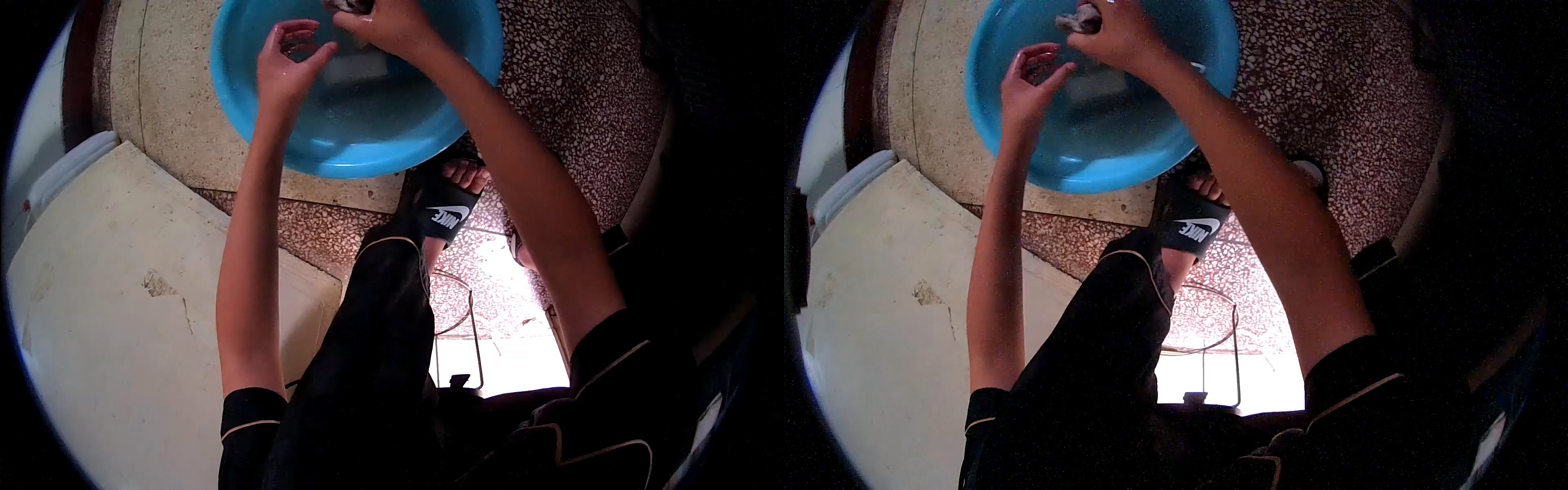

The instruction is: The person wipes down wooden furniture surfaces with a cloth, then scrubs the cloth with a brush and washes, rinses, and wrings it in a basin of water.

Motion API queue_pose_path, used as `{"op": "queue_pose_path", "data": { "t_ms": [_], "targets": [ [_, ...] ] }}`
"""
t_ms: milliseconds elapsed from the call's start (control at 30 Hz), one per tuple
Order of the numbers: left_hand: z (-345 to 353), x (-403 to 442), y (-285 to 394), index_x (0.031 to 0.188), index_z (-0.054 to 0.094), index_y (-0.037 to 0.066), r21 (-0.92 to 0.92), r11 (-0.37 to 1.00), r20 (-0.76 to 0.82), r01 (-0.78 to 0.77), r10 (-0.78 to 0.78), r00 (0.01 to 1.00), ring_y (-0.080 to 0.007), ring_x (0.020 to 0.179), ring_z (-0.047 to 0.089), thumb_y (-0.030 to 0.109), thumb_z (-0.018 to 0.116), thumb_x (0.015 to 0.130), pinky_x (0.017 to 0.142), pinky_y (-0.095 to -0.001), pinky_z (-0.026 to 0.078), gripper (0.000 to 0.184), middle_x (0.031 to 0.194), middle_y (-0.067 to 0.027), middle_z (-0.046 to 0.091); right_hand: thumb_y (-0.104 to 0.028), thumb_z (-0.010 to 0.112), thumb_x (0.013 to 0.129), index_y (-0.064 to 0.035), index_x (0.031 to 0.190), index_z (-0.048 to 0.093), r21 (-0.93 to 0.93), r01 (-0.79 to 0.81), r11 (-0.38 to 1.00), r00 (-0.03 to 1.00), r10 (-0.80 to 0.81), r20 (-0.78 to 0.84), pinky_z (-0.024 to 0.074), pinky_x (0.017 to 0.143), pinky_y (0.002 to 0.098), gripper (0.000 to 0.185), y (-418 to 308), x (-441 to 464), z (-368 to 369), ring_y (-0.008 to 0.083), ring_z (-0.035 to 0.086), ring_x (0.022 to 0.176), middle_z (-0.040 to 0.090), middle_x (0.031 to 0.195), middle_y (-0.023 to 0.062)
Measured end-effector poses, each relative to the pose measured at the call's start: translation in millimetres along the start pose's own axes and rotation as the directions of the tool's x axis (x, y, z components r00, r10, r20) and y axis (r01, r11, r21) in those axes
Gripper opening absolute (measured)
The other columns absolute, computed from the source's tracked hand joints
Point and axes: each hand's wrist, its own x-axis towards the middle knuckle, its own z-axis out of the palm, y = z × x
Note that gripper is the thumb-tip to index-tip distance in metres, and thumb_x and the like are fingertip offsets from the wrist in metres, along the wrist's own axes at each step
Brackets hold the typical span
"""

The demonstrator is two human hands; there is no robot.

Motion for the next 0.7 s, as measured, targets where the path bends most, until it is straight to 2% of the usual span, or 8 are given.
{"op": "queue_pose_path", "data": {
  "t_ms": [100, 200, 300, 333, 400, 533, 633, 700],
  "targets": [
    [-2, -3, -18, 0.111, 0.06, 0.001, -0.028, 0.999, -0.012, 0.02, -0.021, 1.0, -0.0176, 0.098, 0.063, 0.009, 0.076, 0.075, 0.087, -0.03, 0.051, 0.04, 0.108, -0.0095, 0.065, -0.014, 0.063, 0.076, -0.0041, 0.111, 0.06, -0.124, 0.145, 0.982, 0.98, -0.126, 0.153, 0.0499, 0.081, 0.0513, 0.037, -5, 2, 0, 0.0443, 0.059, 0.093, 0.058, 0.111, 0.0259],
    [-1, -3, -28, 0.112, 0.059, 0.0, -0.059, 0.998, -0.032, -0.013, 0.011, 0.999, -0.0187, 0.097, 0.063, 0.01, 0.077, 0.073, 0.087, -0.0302, 0.051, 0.045, 0.109, -0.0103, 0.065, -0.012, 0.06, 0.079, -0.0063, 0.117, 0.061, -0.207, 0.142, 0.968, 0.961, -0.085, 0.262, 0.0496, 0.085, 0.051, 0.038, -5, -14, 1, 0.0433, 0.058, 0.1, 0.058, 0.109, 0.0252],
    [1, -7, -25, 0.112, 0.058, 0.0, -0.072, 0.995, -0.033, 0.074, -0.077, 0.997, -0.0197, 0.097, 0.063, 0.011, 0.076, 0.072, 0.088, -0.0314, 0.05, 0.045, 0.11, -0.0113, 0.064, -0.013, 0.061, 0.079, -0.0087, 0.121, 0.06, -0.318, 0.344, 0.884, 0.938, -0.336, 0.081, 0.0496, 0.089, 0.0496, 0.042, 7, -21, 20, 0.0441, 0.059, 0.101, 0.058, 0.111, 0.0264],
    [1, -7, -24, 0.112, 0.058, 0.0, -0.073, 0.995, -0.034, 0.075, -0.078, 0.996, -0.0197, 0.097, 0.063, 0.011, 0.076, 0.072, 0.088, -0.0314, 0.05, 0.045, 0.11, -0.0113, 0.064, -0.013, 0.061, 0.079, -0.0087, 0.121, 0.06, -0.317, 0.345, 0.883, 0.938, -0.337, 0.083, 0.0496, 0.089, 0.0496, 0.042, 14, -22, 22, 0.0441, 0.059, 0.101, 0.058, 0.111, 0.0264],
    [-1, -7, -28, 0.113, 0.058, -0.001, -0.051, 0.993, 0.011, 0.108, -0.107, 0.994, -0.0207, 0.098, 0.063, 0.013, 0.076, 0.074, 0.089, -0.0319, 0.05, 0.045, 0.11, -0.0128, 0.064, -0.014, 0.063, 0.078, -0.0096, 0.122, 0.06, -0.3, 0.225, 0.927, 0.932, -0.116, 0.343, 0.0496, 0.09, 0.0485, 0.044, 1, -16, 13, 0.0444, 0.059, 0.103, 0.057, 0.118, 0.0279],
    [1, -9, -31, 0.113, 0.058, 0.0, -0.012, 0.994, -0.002, 0.108, -0.108, 0.994, -0.0208, 0.097, 0.064, 0.013, 0.076, 0.074, 0.088, -0.0313, 0.05, 0.046, 0.11, -0.013, 0.064, -0.017, 0.064, 0.084, -0.0077, 0.122, 0.059, -0.323, 0.202, 0.925, 0.921, -0.067, 0.383, 0.0512, 0.085, 0.0434, 0.04, 16, -13, 33, 0.036, 0.062, 0.097, 0.06, 0.115, 0.0215],
    [3, -9, -37, 0.114, 0.058, 0.0, -0.024, 0.997, -0.013, 0.072, -0.073, 0.997, -0.0217, 0.096, 0.063, 0.014, 0.075, 0.074, 0.088, -0.0326, 0.05, 0.045, 0.108, -0.0131, 0.064, -0.033, 0.074, 0.079, -0.012, 0.118, 0.056, -0.346, 0.273, 0.898, 0.945, -0.183, 0.271, 0.0532, 0.084, 0.0463, 0.048, 36, -11, 49, 0.0363, 0.066, 0.098, 0.065, 0.108, 0.0178],
    [3, -7, -36, 0.114, 0.058, 0.0, 0.004, 0.999, -0.019, 0.043, -0.043, 0.999, -0.0229, 0.098, 0.063, 0.013, 0.073, 0.076, 0.09, -0.0342, 0.05, 0.044, 0.108, -0.0136, 0.064, -0.028, 0.07, 0.081, -0.0122, 0.117, 0.059, -0.334, 0.249, 0.909, 0.857, -0.046, 0.513, 0.0548, 0.081, 0.0464, 0.041, 38, -5, 49, 0.0353, 0.068, 0.095, 0.066, 0.108, 0.0169]
  ]
}}
